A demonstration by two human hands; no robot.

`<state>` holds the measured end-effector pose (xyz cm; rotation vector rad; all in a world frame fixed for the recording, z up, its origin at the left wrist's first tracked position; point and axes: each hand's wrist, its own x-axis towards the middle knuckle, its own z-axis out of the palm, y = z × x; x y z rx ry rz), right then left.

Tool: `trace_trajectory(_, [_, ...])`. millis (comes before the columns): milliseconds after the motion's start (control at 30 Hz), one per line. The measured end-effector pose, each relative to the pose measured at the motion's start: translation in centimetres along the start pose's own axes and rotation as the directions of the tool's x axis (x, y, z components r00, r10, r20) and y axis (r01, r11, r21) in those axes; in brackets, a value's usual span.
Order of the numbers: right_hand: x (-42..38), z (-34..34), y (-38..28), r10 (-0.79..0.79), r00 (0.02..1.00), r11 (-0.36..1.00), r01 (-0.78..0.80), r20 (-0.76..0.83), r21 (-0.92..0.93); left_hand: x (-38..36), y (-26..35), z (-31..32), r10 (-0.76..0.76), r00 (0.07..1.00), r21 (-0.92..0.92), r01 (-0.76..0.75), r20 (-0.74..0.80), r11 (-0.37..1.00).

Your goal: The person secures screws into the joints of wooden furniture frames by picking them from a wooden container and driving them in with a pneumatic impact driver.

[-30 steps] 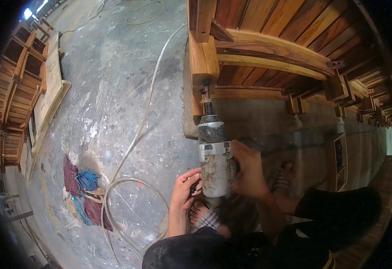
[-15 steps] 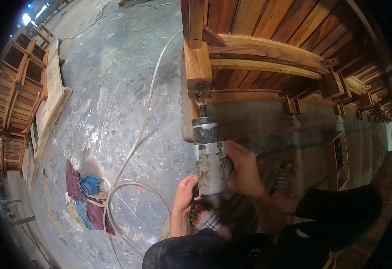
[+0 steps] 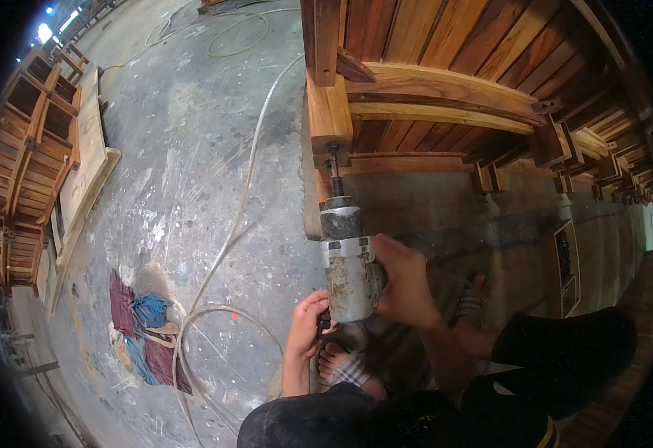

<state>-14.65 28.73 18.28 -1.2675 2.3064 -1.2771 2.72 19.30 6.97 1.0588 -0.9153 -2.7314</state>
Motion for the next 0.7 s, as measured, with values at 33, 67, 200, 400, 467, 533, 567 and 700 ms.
trace_trajectory(33, [0.1,-0.1,-0.1,0.002,1.000,1.000,-0.002,0.002,0.008,-0.1,0.2,0.3,0.000,1.000,0.001,0.000,0.000,1.000])
trace_trajectory(67, [0.1,-0.1,-0.2,0.004,1.000,1.000,-0.004,0.004,0.017,-0.2,0.3,0.6,-0.005,1.000,0.003,0.005,-0.010,1.000])
trace_trajectory(200, [0.1,-0.1,-0.1,-0.005,1.000,1.000,0.004,0.007,0.031,-0.1,0.1,0.5,-0.028,1.000,-0.068,0.029,0.010,0.997])
trace_trajectory(400, [0.0,0.6,0.2,-0.025,0.999,0.999,0.026,-0.022,0.029,0.4,-0.6,-0.7,-0.023,1.000,-0.159,0.021,-0.005,0.987])
trace_trajectory(467, [0.1,0.5,0.0,-0.034,0.999,0.999,0.035,-0.035,0.034,0.5,-0.9,-1.4,-0.021,0.999,-0.152,0.017,-0.027,0.988])
trace_trajectory(533, [-0.4,-0.2,0.0,-0.056,0.998,0.998,0.056,0.001,0.040,0.8,-1.2,-2.0,-0.016,0.999,-0.144,0.010,-0.042,0.990])
trace_trajectory(567, [-0.7,-0.5,0.0,-0.076,0.996,0.996,0.075,0.038,0.047,1.1,-1.3,-2.2,-0.005,0.997,-0.102,-0.003,-0.078,0.995])
trace_trajectory(700, [-1.6,-0.2,-0.4,-0.097,0.993,0.977,0.083,0.062,0.198,1.6,-1.2,-2.7,0.050,0.985,-0.107,-0.068,-0.163,0.992])
